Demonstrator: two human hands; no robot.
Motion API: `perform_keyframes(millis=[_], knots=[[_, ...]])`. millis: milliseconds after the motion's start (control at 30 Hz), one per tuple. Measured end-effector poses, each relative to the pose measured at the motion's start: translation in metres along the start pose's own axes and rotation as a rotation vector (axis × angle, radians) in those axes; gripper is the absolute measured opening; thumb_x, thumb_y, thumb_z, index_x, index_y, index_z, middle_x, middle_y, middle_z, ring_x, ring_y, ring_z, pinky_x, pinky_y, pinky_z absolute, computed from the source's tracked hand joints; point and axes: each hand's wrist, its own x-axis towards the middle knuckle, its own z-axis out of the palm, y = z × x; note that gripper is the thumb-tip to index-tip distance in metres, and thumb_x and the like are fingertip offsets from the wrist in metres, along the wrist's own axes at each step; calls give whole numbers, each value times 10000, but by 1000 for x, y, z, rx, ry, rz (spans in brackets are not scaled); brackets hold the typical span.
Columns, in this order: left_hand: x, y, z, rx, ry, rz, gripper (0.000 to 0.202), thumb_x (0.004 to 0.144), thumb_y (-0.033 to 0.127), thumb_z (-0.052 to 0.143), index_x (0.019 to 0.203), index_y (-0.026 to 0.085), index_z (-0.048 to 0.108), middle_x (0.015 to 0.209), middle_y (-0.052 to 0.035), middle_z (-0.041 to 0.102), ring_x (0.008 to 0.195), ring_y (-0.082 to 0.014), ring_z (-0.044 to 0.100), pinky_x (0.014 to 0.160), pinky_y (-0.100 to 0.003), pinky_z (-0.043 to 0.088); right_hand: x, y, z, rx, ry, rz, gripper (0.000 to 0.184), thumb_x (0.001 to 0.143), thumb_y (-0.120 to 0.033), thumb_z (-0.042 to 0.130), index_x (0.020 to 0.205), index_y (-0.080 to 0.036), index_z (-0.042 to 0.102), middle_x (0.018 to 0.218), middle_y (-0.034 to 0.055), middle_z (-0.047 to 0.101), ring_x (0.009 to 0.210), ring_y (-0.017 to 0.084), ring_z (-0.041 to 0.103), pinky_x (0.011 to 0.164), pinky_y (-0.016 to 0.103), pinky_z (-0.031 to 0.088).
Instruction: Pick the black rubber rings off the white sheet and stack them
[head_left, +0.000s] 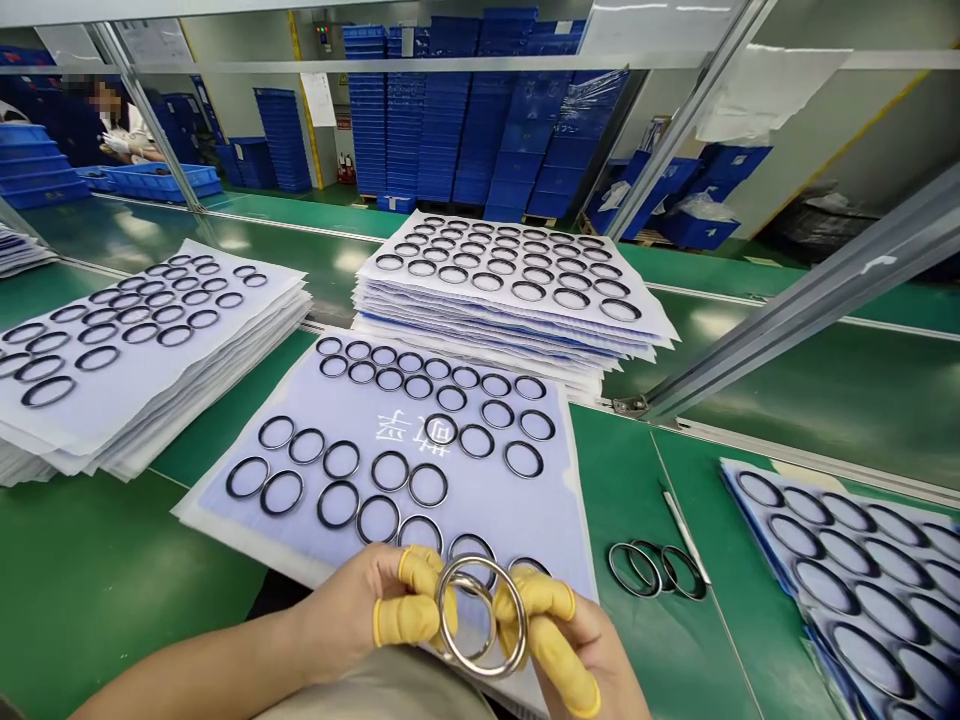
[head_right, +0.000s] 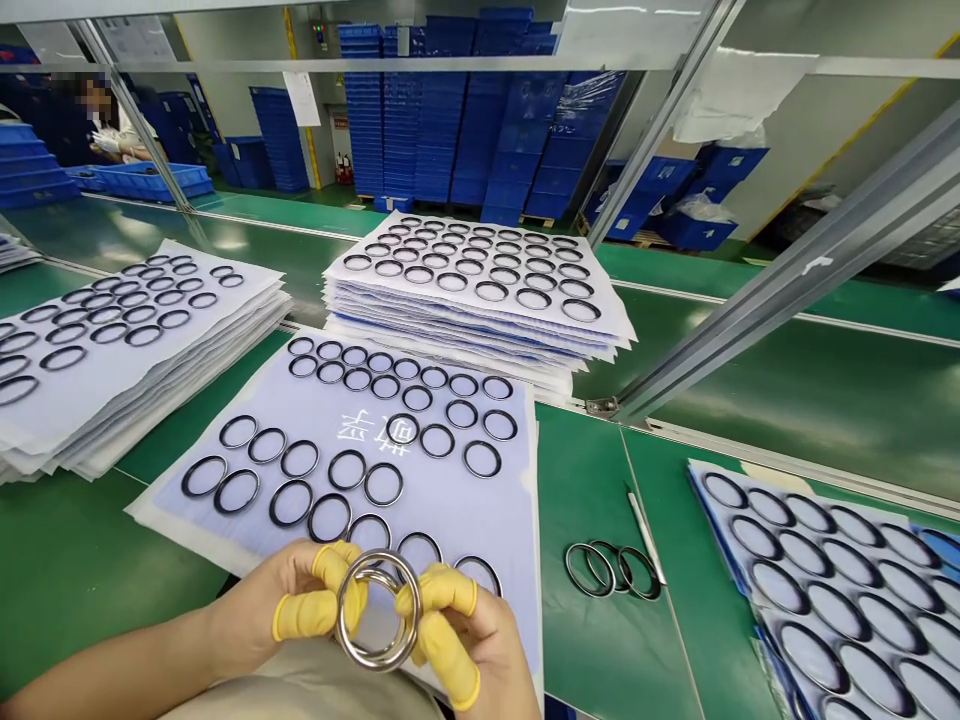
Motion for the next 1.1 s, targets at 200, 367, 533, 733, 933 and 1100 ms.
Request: perform_keyframes(millis=[200, 367, 533, 733, 933, 1100], knots=[[-4, 6, 0, 139, 85, 68, 227, 815, 393, 675, 888, 192, 755, 768, -27, 607, 715, -108, 549, 661, -219, 451, -9, 2, -6, 131, 154, 46, 265, 655, -509, 775, 666, -248, 726, 585, 1, 548, 488, 117, 359, 484, 275, 340], [-11, 11, 0, 146, 108, 188, 132, 848, 305, 654, 918, 253, 753, 810, -20, 647, 758, -109, 590, 652, -198, 491, -8, 15, -13, 129, 251, 34, 215, 692, -443, 776, 770, -249, 726, 603, -11, 527, 513, 109, 367, 496, 254, 341], [-19, -1, 1, 173, 100, 264, 206, 837, 238, 670, 1009, 340, 721, 842, 3, 668, 774, -103, 611, 648, -177, 511, -10, 27, 10, 106, 162, 95, 316, 617, -468, 826, 755, -200, 733, 568, -18, 526, 490, 89, 352, 475, 230, 297], [-31, -10, -3, 518, 120, 456, 451, 830, 138, 664, 1197, 393, 604, 857, 16, 693, 746, -109, 616, 750, -235, 513, -8, 28, 20, 207, 36, 94, 297, 671, -475, 786, 678, -193, 691, 473, -59, 445, 450, 81, 283, 465, 229, 255], [-35, -17, -6, 381, 141, 367, 563, 812, 200, 695, 1294, 406, 489, 816, 30, 656, 736, -114, 615, 733, -253, 509, -14, 28, 20, 280, 14, 178, 331, 629, -516, 792, 671, -198, 708, 491, -42, 463, 467, 101, 322, 500, 255, 271], [-30, -14, -3, 128, 104, 166, 508, 786, 250, 729, 1239, 341, 519, 774, 32, 609, 676, -100, 621, 628, -216, 497, -19, 25, 23, 324, 50, 181, 291, 608, -476, 821, 661, -212, 712, 521, -33, 515, 456, 94, 328, 495, 252, 259]])
